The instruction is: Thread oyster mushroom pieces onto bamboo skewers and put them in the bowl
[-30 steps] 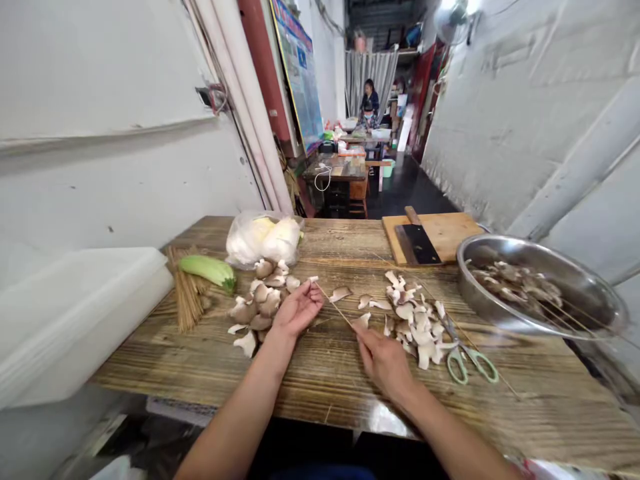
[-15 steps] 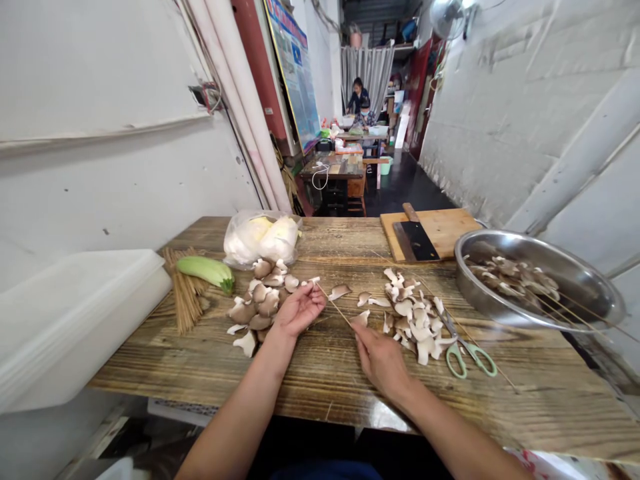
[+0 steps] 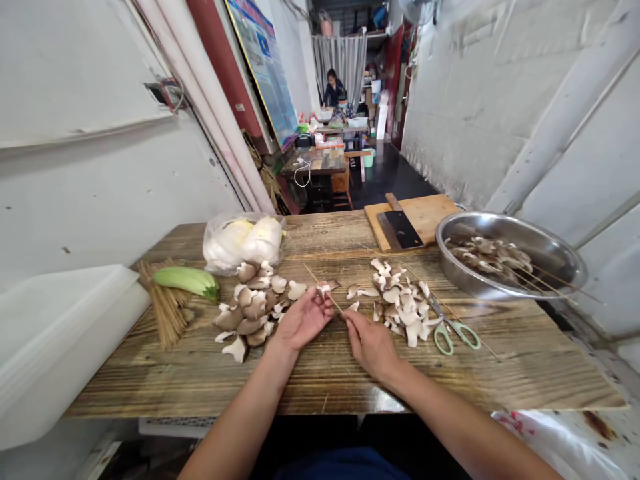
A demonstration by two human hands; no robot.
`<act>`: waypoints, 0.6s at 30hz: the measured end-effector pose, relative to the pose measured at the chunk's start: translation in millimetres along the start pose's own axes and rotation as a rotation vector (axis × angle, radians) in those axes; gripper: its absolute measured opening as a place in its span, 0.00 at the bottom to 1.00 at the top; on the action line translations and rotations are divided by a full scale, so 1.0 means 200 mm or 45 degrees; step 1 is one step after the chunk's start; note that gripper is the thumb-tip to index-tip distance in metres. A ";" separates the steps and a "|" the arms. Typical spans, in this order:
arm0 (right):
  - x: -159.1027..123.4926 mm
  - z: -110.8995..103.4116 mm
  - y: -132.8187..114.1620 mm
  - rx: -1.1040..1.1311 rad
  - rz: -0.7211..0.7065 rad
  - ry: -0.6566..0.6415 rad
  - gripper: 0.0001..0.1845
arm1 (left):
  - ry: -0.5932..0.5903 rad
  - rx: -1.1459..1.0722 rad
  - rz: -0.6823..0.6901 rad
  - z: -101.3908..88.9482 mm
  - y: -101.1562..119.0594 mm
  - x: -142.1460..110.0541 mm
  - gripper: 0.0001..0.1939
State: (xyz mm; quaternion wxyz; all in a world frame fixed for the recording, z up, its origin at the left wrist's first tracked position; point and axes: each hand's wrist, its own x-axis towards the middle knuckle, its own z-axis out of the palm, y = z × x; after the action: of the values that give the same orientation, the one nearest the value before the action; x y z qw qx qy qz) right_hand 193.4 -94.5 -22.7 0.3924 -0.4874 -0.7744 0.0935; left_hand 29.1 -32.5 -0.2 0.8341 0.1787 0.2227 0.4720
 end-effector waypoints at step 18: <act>0.01 0.00 -0.01 0.138 0.078 0.028 0.14 | -0.045 0.362 -0.078 0.02 -0.07 -0.02 0.07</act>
State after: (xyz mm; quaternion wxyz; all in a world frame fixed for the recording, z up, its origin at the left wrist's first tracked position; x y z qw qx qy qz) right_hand 191.8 -94.1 -19.5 0.4237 -0.4898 -0.7486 0.1420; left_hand 39.3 -42.2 -2.9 0.8180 0.2965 0.2779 0.4070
